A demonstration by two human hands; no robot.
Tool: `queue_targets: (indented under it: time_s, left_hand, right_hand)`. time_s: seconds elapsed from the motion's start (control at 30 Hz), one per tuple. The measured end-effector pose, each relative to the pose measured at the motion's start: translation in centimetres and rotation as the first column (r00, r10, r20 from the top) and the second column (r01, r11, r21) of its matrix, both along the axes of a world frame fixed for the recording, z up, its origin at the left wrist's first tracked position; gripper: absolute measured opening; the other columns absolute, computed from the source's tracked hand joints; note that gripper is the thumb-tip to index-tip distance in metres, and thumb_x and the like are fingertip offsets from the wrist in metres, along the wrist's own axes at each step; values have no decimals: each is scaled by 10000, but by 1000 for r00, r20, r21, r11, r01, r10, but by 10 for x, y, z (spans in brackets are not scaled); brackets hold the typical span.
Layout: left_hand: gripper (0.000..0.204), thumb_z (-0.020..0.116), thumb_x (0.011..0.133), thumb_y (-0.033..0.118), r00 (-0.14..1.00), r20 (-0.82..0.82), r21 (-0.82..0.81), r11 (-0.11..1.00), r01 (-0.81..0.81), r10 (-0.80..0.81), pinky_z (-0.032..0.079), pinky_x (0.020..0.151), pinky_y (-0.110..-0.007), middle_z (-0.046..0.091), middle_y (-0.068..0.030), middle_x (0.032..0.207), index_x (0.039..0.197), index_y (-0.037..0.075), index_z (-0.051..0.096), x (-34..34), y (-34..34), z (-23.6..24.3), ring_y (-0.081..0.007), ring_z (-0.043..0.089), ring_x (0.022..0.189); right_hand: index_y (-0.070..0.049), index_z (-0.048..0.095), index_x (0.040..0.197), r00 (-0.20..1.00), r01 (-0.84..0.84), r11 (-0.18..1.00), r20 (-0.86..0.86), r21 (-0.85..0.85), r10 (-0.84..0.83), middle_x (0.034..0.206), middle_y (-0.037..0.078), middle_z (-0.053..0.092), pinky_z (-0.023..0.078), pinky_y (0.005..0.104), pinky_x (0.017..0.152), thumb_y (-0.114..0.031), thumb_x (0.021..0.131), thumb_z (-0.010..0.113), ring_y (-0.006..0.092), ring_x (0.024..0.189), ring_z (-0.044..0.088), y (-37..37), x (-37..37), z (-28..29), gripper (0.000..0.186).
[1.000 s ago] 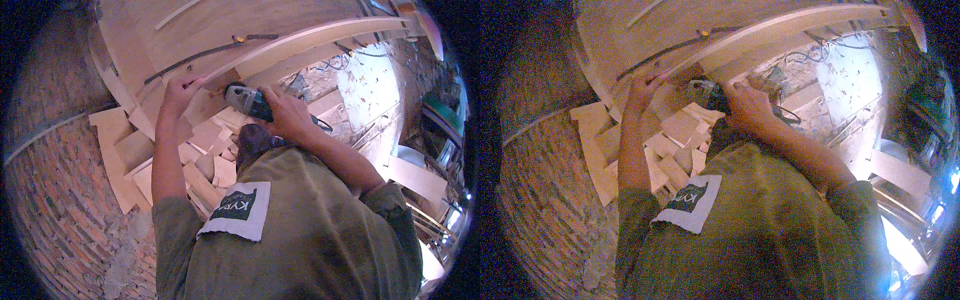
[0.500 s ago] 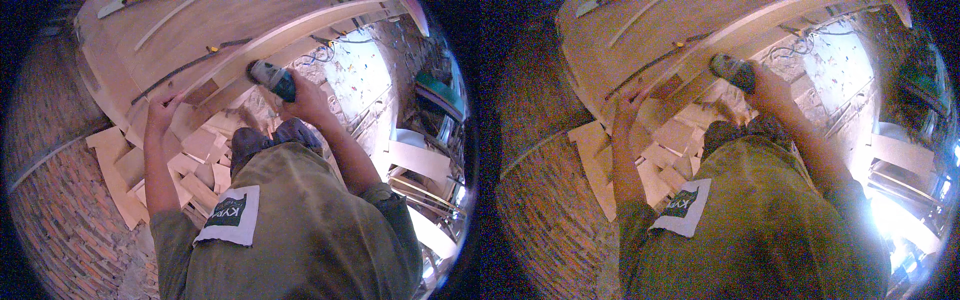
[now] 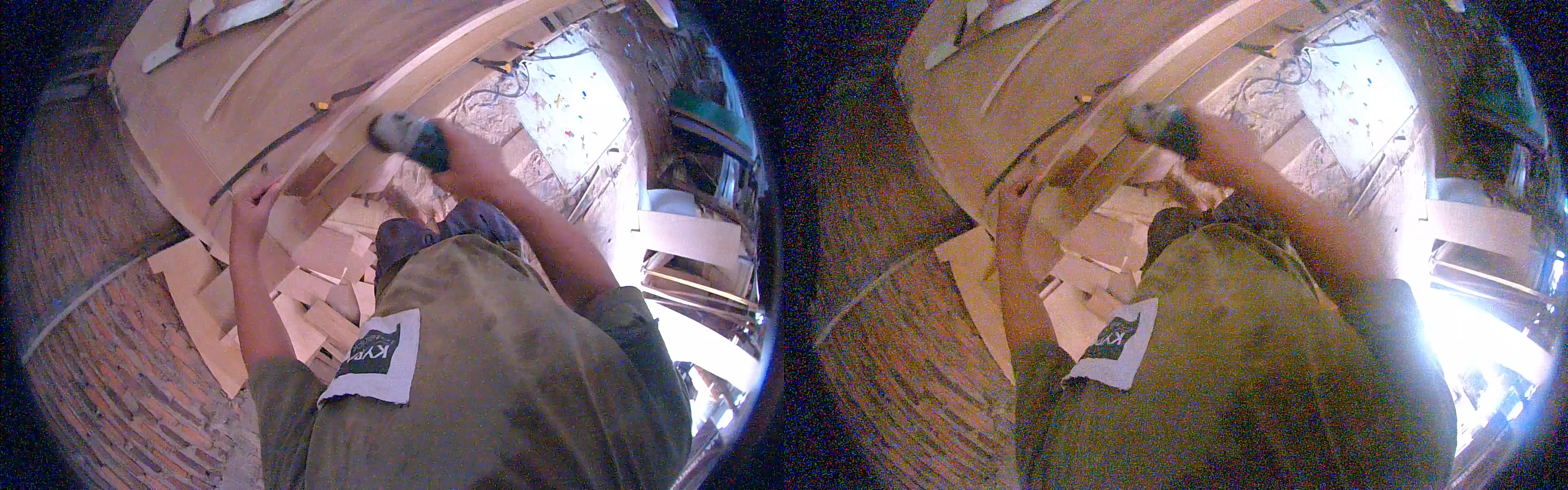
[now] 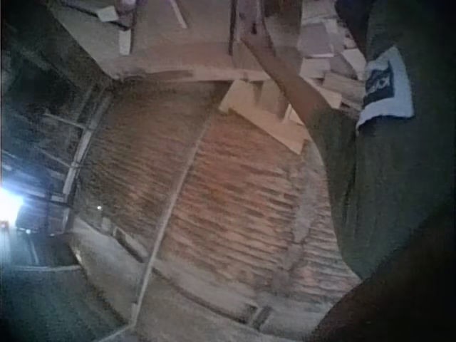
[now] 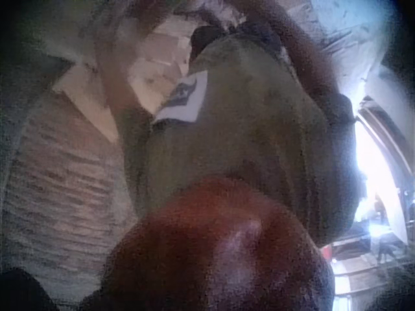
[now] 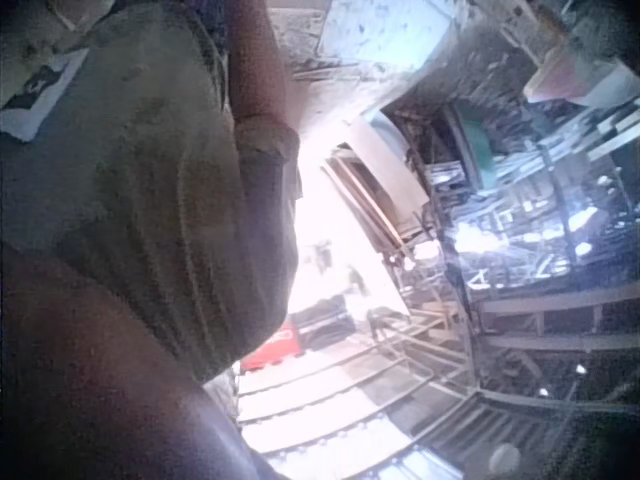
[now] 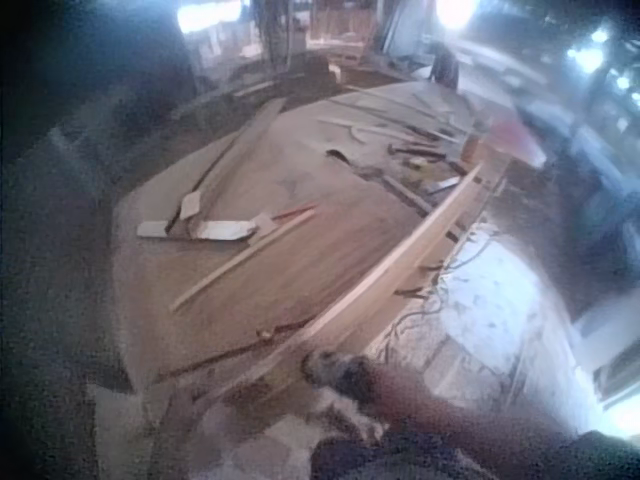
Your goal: The person marks a curved line on a long wooden plank using a flexible ruler and a pencil, then uses an angle grinder to cut and smooth the plank along the marked line.
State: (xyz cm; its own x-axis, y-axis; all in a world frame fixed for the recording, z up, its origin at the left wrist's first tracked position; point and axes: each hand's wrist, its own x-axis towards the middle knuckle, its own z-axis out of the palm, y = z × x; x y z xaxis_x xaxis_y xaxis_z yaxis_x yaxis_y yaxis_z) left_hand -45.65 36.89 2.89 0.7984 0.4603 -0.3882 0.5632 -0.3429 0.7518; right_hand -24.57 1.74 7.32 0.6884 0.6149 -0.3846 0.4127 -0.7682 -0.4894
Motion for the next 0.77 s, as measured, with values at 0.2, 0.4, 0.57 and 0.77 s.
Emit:
queue_targets:
  time_s: [0.2, 0.4, 0.57, 0.77]
  left_hand:
    - [278, 733, 931, 167, 998, 51, 0, 1000, 31, -31, 529, 893, -298, 765, -62, 1056, 1161, 12, 758, 0, -2, 3, -127, 680, 954]
    - [278, 737, 931, 172, 999, 49, -66, 998, -6, 9, 527, 889, -294, 763, -54, 1049, 1158, 13, 760, -3, -5, 4, -123, 675, 947]
    - [280, 739, 924, 163, 999, -33, -40, 999, -17, 16, 525, 901, -303, 764, -71, 1064, 1146, -6, 756, -2, 7, -13, -133, 678, 955]
    - [285, 746, 923, 194, 998, -34, 101, 993, 63, -60, 513, 987, -333, 769, -114, 1081, 1145, 16, 763, 3, 0, 7, -182, 688, 1076]
  right_hand:
    - [-162, 507, 1360, 999, 23, 997, 28, -76, -21, 1064, 178, 699, 539, 524, 866, -225, 687, 765, 412, 1017, 677, 4, 1, 3, 723]
    - [-147, 505, 1370, 982, 168, 982, 99, -88, -159, 1083, 181, 712, 543, 523, 869, -254, 694, 767, 408, 1030, 683, -20, 26, 12, 733]
    - [-148, 494, 1382, 998, 21, 999, 55, 30, -22, 1112, 189, 703, 545, 527, 864, -262, 689, 767, 419, 1027, 681, 2, 1, 4, 754]
    - [-177, 482, 1396, 999, 28, 999, 35, -44, -27, 1097, 221, 695, 546, 501, 910, -267, 710, 772, 397, 1058, 678, -8, 20, -8, 751]
